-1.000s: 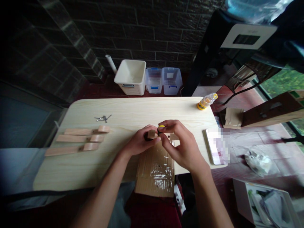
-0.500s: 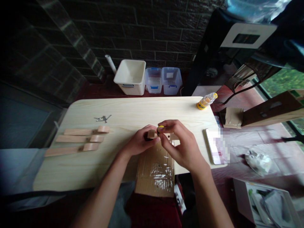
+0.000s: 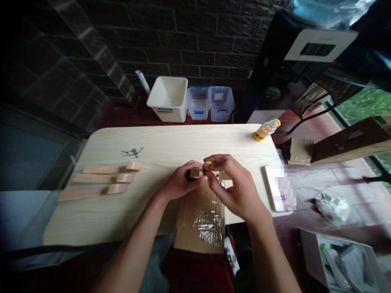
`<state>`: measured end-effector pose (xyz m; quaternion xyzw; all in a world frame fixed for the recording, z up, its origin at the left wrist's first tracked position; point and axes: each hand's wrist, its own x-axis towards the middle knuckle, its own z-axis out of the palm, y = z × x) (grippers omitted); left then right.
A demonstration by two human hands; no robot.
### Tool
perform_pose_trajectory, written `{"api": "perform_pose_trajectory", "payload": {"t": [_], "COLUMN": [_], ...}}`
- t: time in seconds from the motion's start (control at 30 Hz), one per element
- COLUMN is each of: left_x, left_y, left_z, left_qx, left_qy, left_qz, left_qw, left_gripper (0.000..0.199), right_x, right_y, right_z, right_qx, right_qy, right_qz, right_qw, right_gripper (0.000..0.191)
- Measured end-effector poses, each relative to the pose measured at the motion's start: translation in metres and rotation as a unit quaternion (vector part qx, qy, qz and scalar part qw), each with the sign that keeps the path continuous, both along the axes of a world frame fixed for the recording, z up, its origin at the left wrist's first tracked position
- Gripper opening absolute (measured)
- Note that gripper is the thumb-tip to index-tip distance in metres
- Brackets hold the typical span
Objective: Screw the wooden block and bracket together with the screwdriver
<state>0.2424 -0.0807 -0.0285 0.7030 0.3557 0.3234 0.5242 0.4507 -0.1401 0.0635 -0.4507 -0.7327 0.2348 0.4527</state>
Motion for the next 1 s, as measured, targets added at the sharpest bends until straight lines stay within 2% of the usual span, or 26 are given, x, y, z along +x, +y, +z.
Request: {"api": "perform_pose_trajectory", "payload": {"t": [0.3, 0.6, 0.83, 1.0], "left_x": [-0.0003, 0.0, -0.0002, 0.0004], "left_y": [-0.0003, 0.0001, -0.0003, -0.0005], "left_z": [0.0003, 0.002, 0.0036, 0.0055], "left_qx": [0.001, 0.0, 0.0, -0.005], "left_qy": [0.006, 0.006, 0.012, 0.007], "left_qz": [0.002, -0.001, -0.003, -0.001], "left_qw": [1.0, 1.0, 1.0, 1.0], "left_gripper": [0.019, 0.021, 0.018, 0.019], "right_x": [-0.0012, -0.0007, -0.003, -0.0019], "right_y": [-0.0033, -0.0002, -0.004, -0.0022], "right_z": [0.0015, -0.0006, 0.0045, 0.0028], "right_qx": [-0.036, -0.006, -0.028, -0.011], "right_qy": [0.045, 0.018, 0.019, 0.015], "right_qz": [0.001, 0.007, 0.01, 0.009], "right_qw": [0.998, 1.0, 0.999, 1.0], "right_gripper": [0.022, 0.019, 0.022, 0.019]}}
